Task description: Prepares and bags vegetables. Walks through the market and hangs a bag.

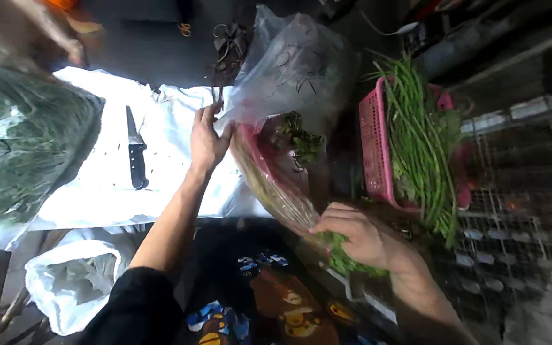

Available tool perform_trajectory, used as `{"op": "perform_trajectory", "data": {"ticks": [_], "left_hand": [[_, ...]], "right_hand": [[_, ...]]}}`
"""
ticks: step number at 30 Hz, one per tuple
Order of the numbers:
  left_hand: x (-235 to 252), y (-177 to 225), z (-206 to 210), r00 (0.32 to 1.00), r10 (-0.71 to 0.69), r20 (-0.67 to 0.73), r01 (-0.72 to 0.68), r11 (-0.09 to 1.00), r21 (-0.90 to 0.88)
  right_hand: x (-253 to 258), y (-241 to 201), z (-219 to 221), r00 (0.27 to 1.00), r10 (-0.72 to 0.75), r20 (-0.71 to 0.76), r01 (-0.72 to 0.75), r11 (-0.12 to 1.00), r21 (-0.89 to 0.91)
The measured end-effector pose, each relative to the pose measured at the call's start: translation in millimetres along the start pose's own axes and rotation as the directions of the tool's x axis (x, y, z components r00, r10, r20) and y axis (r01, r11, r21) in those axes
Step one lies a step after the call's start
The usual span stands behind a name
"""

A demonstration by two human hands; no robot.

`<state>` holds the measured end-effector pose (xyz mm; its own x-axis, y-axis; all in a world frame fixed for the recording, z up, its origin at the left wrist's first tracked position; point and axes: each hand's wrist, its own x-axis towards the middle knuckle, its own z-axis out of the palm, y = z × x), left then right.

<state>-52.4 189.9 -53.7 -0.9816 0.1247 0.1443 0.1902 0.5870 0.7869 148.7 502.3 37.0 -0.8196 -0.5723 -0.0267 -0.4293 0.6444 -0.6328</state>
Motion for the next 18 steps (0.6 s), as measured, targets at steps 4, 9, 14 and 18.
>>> {"op": "perform_trajectory", "data": {"ticks": [4, 9, 14, 18], "left_hand": [[-77, 17, 6, 0.863, 0.419, 0.283, -0.404, 0.908, -0.114], [-105, 42, 28, 0.543, 0.589, 0.598, -0.681, 0.726, -0.097], [-129, 53, 21, 0.506, 0.594, 0.625, -0.662, 0.732, -0.160], [-148, 54, 15, 0.498, 0.568, 0.655, -0.610, 0.767, -0.201]], "right_hand": [[-26, -30, 27, 0.986, 0.156, -0.058, -0.161, 0.983, -0.090], [-12, -103, 9, 0.988, 0.100, -0.121, -0.139, 0.920, -0.367], [1, -154, -17, 0.995, 0.079, -0.063, -0.100, 0.850, -0.518], [20, -174, -20, 1.000, 0.029, 0.001, -0.023, 0.807, -0.591]]}}
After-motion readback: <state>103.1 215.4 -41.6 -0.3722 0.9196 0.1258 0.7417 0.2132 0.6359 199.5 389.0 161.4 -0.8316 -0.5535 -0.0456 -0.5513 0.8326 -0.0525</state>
